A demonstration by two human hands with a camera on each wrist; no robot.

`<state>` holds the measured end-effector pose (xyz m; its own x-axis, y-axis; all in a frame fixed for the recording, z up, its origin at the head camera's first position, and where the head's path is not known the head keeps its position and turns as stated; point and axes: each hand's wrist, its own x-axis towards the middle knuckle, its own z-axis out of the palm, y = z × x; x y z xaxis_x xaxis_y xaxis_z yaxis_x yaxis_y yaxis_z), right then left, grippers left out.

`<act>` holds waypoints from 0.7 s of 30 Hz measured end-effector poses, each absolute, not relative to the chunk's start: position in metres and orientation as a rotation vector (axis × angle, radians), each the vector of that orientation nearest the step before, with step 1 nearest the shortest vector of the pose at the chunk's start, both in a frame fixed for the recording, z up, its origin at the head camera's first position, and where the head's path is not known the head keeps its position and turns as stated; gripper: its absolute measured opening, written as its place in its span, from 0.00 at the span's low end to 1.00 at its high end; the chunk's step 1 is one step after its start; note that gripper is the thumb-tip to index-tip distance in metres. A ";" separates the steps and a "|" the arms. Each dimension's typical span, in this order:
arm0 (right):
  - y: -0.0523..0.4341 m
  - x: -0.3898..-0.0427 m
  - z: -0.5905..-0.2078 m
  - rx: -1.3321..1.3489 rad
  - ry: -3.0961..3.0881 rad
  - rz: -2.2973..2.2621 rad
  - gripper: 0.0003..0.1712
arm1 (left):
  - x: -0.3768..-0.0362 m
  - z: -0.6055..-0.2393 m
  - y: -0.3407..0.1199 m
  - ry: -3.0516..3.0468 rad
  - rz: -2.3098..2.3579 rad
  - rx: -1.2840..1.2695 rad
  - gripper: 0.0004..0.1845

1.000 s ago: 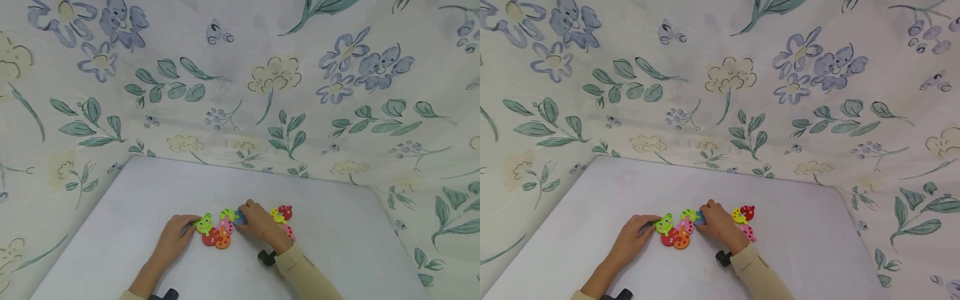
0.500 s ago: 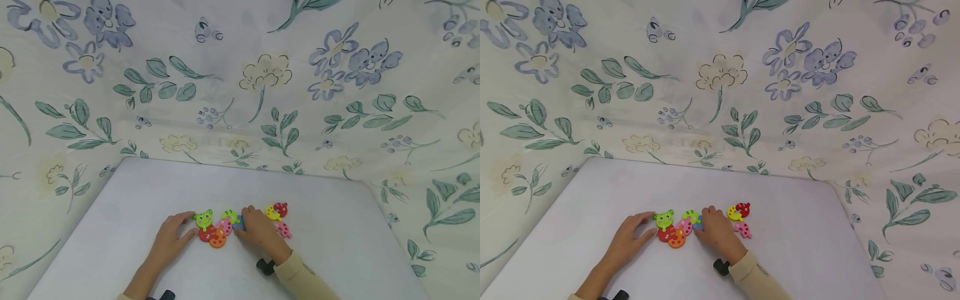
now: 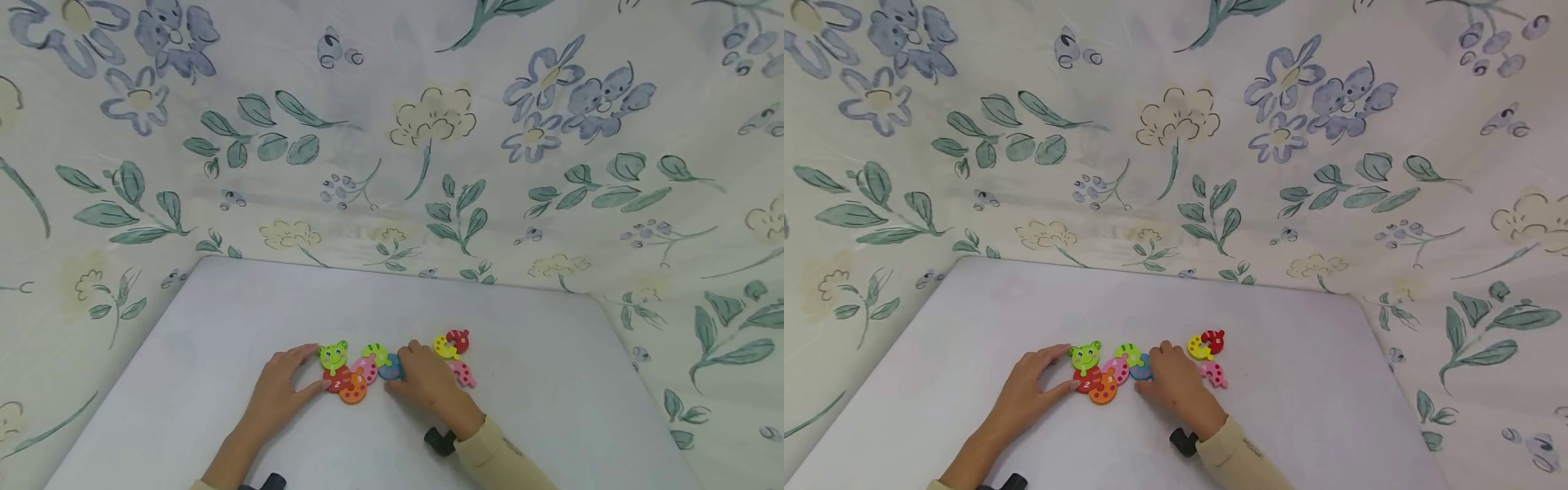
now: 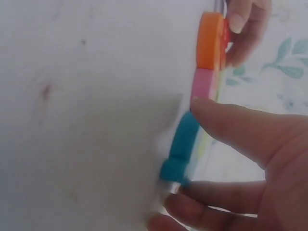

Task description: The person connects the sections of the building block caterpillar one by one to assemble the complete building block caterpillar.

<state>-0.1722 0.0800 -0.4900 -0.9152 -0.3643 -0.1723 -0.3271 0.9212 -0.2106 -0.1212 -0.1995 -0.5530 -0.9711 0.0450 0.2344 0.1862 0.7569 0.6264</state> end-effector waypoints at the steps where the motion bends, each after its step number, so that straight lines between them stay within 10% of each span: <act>1: 0.083 -0.172 -0.489 -0.522 2.867 -0.261 0.35 | -0.121 -0.552 -0.199 -2.748 -1.012 -0.186 0.38; 21: 0.163 -0.187 -0.473 -0.442 2.971 -0.413 0.30 | -0.123 -0.552 -0.199 -2.751 -1.033 -0.177 0.38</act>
<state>-0.1866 0.1632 -0.4730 -0.9517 -0.2997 -0.0672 -0.2700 0.9205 -0.2823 -0.1226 -0.1995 -0.5523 -0.9733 0.0420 0.2256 0.1801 0.7488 0.6379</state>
